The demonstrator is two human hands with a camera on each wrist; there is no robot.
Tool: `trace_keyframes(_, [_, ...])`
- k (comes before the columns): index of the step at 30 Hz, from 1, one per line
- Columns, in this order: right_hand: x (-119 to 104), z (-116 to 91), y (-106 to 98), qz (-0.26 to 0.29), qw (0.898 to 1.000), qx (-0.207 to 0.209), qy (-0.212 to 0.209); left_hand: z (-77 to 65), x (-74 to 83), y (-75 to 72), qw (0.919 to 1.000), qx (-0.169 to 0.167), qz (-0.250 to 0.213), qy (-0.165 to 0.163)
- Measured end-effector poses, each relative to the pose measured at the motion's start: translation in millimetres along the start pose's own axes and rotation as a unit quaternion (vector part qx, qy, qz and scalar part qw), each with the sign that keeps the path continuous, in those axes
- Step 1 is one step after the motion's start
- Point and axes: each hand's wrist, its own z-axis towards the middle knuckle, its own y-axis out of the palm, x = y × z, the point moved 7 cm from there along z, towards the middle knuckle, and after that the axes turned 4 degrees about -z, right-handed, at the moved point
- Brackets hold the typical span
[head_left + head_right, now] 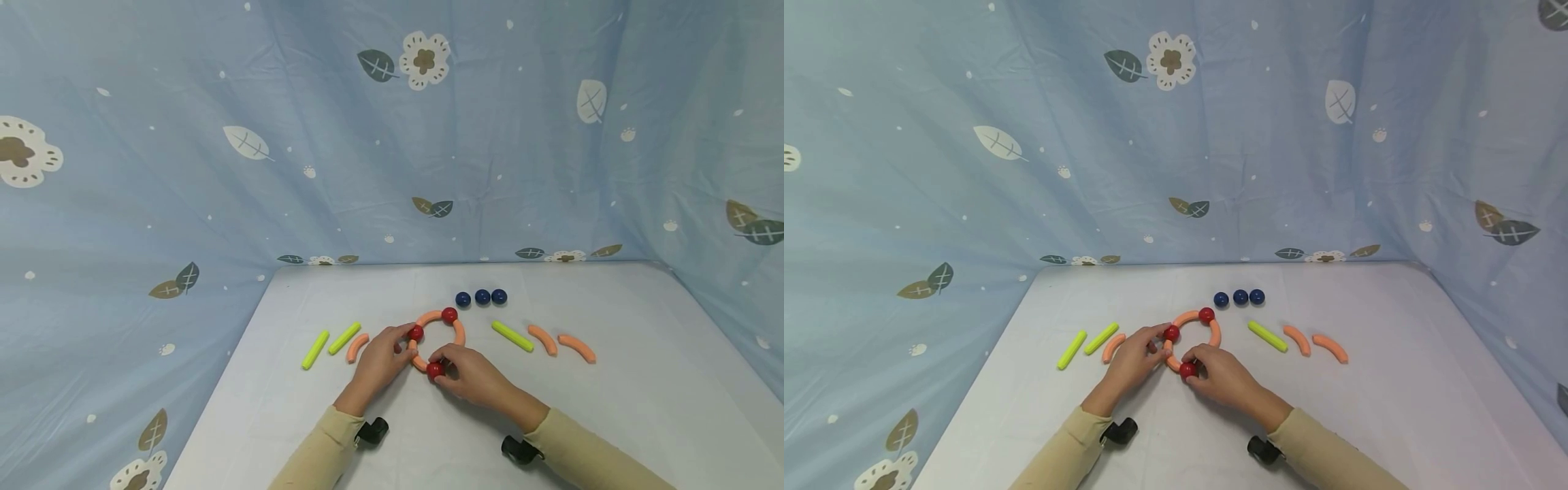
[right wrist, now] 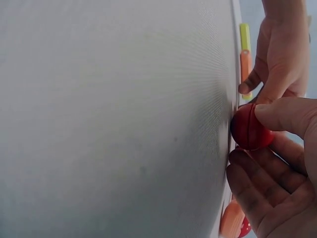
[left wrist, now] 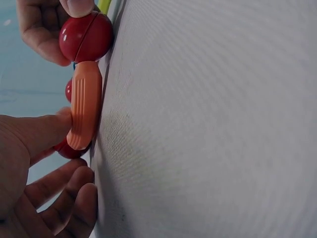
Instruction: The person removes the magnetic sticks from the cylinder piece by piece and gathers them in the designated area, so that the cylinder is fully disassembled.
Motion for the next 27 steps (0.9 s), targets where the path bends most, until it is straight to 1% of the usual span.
trace_keyframes(4, [0, -1, 0, -0.001, 1.000, -0.006, 0.005, -0.1, -0.4, 0.3, 1.0000, -0.007, -0.002, -0.003])
trace_keyframes(11, [4, -7, -2, -0.004, 1.000, -0.009, 0.013, -1.5, -0.1, 0.3, 0.9997, -0.015, -0.022, -0.003])
trace_keyframes(19, [15, -15, -9, -0.004, 0.999, -0.009, 0.044, -1.3, -0.7, 0.9, 0.9989, -0.018, -0.035, -0.024])
trace_keyframes(27, [32, -24, -21, -0.001, 0.999, 0.015, 0.051, -0.2, -2.1, 1.9, 0.9989, -0.017, -0.035, -0.027])
